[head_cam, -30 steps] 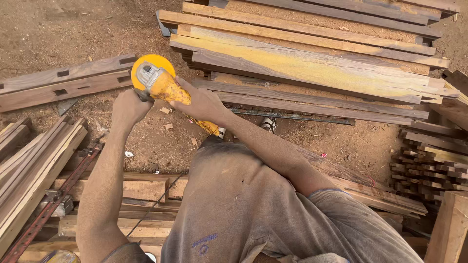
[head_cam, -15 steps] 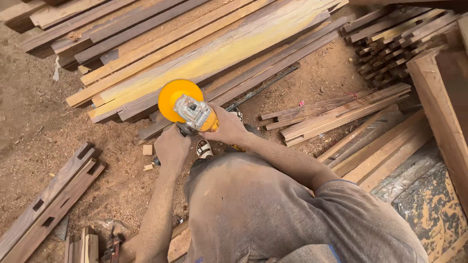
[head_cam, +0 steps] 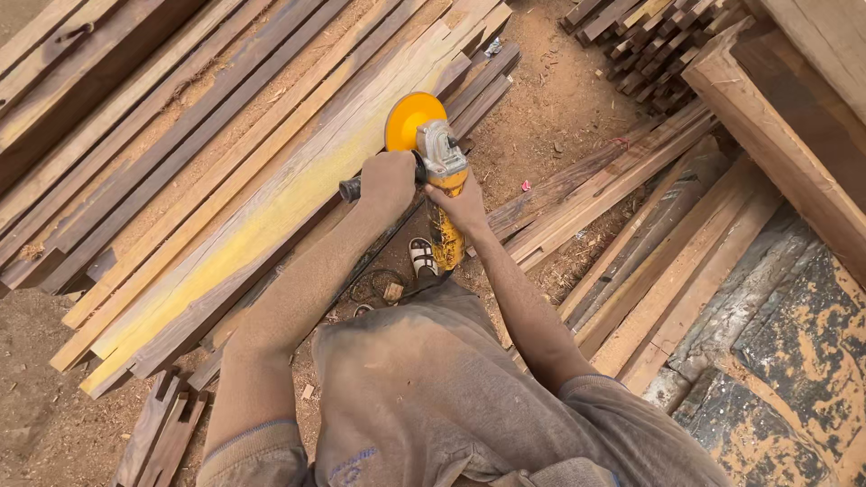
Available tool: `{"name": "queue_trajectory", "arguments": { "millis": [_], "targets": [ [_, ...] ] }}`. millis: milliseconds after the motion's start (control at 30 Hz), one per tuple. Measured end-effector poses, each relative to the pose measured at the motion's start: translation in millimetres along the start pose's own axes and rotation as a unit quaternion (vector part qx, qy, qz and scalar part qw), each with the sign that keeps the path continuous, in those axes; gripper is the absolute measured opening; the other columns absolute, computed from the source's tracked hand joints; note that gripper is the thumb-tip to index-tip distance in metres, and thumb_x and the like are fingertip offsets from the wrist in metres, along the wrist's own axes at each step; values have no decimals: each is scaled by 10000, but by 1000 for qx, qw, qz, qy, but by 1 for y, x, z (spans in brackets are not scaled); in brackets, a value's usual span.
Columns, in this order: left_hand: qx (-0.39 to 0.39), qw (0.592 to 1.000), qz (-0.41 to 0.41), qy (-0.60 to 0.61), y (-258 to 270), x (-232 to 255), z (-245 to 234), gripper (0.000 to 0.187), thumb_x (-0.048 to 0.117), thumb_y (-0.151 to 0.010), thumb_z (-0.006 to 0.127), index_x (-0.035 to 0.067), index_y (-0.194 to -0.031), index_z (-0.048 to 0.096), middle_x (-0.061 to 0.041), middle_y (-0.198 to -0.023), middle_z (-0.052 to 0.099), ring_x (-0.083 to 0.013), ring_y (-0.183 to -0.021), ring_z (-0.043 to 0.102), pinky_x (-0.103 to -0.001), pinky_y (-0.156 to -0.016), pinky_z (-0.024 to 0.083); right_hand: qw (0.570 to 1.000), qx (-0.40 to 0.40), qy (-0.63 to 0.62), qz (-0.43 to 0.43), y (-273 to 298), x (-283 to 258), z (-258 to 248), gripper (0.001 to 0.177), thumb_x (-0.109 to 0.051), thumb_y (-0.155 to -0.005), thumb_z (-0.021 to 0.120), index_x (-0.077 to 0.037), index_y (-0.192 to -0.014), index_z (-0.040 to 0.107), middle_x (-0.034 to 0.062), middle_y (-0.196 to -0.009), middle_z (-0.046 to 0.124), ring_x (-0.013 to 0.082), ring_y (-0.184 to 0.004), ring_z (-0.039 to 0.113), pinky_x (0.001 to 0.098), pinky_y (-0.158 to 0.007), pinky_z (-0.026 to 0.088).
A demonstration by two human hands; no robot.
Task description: The person uses a handheld power sander to smooth the surface of a wooden plank among several other planks.
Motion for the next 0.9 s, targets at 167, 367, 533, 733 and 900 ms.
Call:
{"name": "queue_trajectory", "arguments": {
  "millis": [167, 367, 533, 733, 900],
  "targets": [
    [11, 1000, 26, -11, -96, 38, 34, 91, 80, -812, 661, 61, -822, 750, -186, -824, 745, -344, -801, 749, -459, -706, 581, 999, 24, -13, 24, -73, 42, -58, 653, -303, -804, 849, -5, -1297, 543, 123, -1186, 702, 194, -1060, 688, 360, -955, 555],
    [-2, 1000, 8, -11, -143, 59, 51, 80, 92, -824, 672, 73, -821, 750, -166, -817, 750, -325, -808, 752, -448, -696, 577, 998, 10, -55, 28, -118, 75, -86, 599, -253, -822, 839, -2, -1280, 546, 106, -1164, 702, 164, -1031, 689, 346, -929, 574],
    [32, 999, -4, 6, -135, 53, 57, 63, 118, -781, 700, 72, -795, 740, -151, -809, 745, -319, -790, 751, -445, -667, 574, 998, -8, -64, -10, -120, 80, -76, 585, -183, -851, 848, 18, -1305, 539, 114, -1200, 680, 183, -1063, 666, 352, -931, 560],
    [33, 998, -41, 19, -87, 33, 61, 64, 136, -789, 707, 82, -803, 739, -150, -825, 744, -327, -805, 747, -442, -682, 575, 992, -47, -109, 45, -92, 86, -46, 576, -149, -840, 817, 12, -1303, 515, 97, -1178, 675, 172, -1006, 680, 336, -891, 577],
    [34, 995, -89, 35, -8, -4, 56, 67, 135, -819, 696, 87, -811, 742, -148, -818, 750, -321, -808, 752, -451, -697, 576, 996, -63, -55, -19, -41, 72, 5, 633, -140, -832, 841, 7, -1339, 491, 106, -1224, 659, 185, -1091, 648, 340, -961, 544]
  ]
}}
Point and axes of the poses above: each hand's wrist, its own y-axis away from the middle knuckle, its own z-axis out of the palm, x = y × z, the point moved 2 cm from there along -y, towards the middle knuckle
